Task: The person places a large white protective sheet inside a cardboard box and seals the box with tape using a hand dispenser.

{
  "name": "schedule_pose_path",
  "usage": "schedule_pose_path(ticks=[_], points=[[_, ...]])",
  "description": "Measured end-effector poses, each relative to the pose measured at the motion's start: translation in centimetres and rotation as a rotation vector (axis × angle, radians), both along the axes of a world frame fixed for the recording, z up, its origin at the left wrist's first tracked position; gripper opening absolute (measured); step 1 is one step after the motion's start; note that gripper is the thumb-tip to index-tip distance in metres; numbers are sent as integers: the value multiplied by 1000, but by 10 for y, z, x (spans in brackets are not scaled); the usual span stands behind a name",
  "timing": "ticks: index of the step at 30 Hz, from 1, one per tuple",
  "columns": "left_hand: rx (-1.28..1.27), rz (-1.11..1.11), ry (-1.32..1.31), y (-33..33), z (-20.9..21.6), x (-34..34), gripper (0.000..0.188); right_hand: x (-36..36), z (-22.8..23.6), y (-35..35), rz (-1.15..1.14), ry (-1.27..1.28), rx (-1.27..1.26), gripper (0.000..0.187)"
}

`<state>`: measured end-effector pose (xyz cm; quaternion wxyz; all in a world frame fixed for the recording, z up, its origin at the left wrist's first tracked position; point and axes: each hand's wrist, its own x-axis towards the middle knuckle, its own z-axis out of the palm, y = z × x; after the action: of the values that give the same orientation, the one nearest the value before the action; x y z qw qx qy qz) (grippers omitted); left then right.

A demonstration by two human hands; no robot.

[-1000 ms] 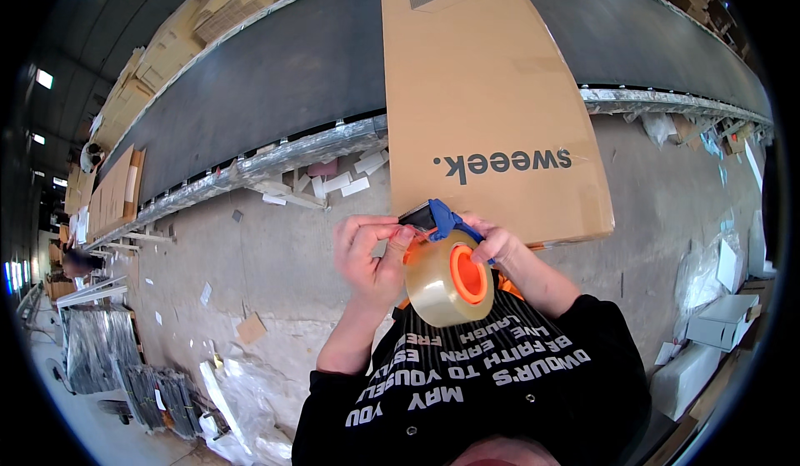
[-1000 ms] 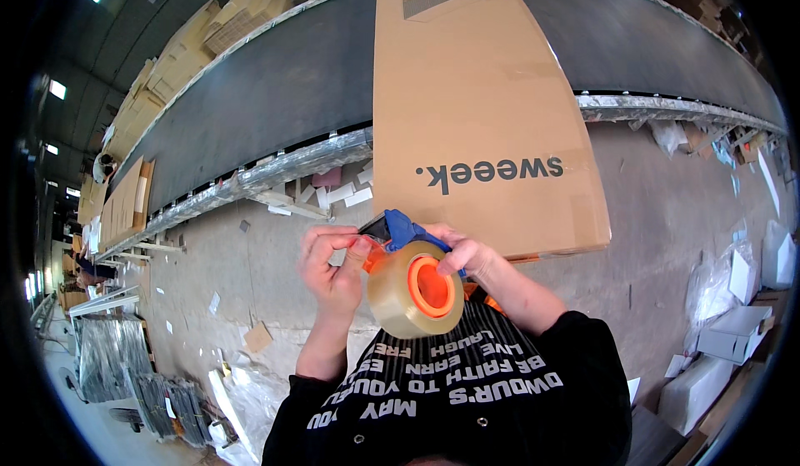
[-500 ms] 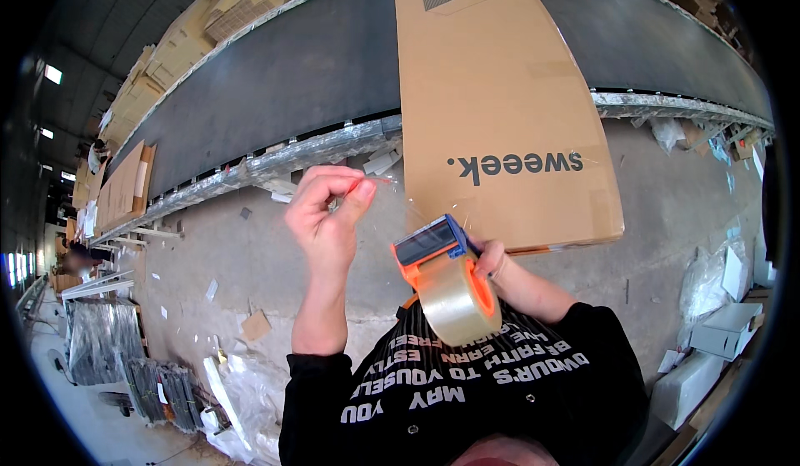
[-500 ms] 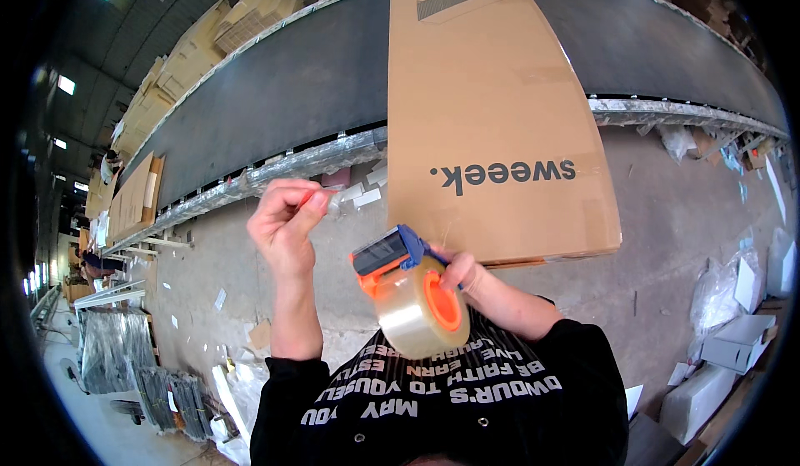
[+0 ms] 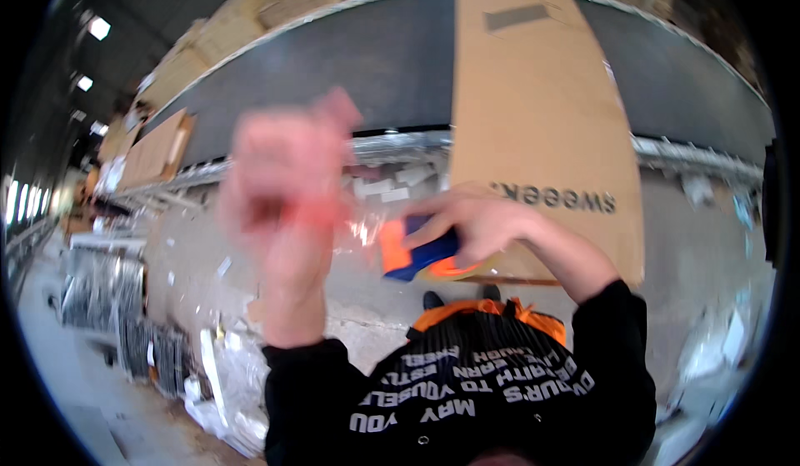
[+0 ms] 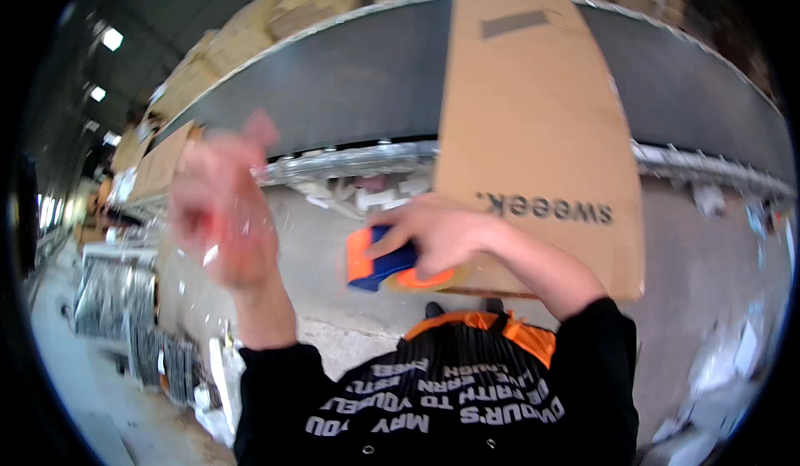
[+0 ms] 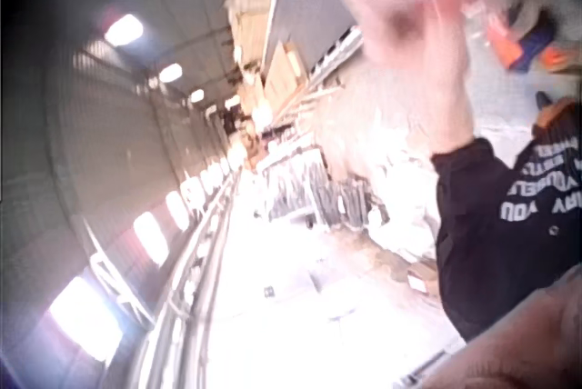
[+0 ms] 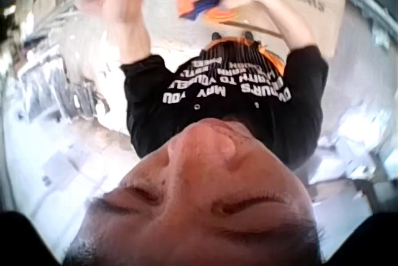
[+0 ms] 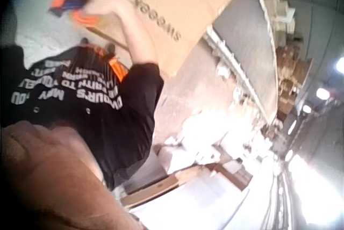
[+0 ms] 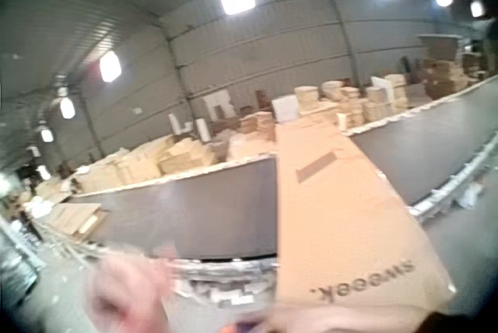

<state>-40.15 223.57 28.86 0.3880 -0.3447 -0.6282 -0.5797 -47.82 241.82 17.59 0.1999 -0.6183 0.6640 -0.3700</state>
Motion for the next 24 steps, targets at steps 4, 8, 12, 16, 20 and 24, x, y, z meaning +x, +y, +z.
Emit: schedule_pose_path(ticks=[4,8,12,16,20,24], points=[[266,-550,-58,-32,-28,82,22,3,-13,-21,41,-101,42,65],[211,-497,99,-51,-19,104,19,17,-48,-66,241,-158,112,59],[529,-304,500,-54,21,140,17,56,-41,-146,437,-152,123,57],[891,-182,294,-103,9,187,11,71,-49,-222,431,-55,279,56],[961,81,183,-156,25,253,5,104,-57,-305,479,-44,205,57],[462,275,423,-275,-1,253,5,115,-64,-380,370,-151,245,60]])
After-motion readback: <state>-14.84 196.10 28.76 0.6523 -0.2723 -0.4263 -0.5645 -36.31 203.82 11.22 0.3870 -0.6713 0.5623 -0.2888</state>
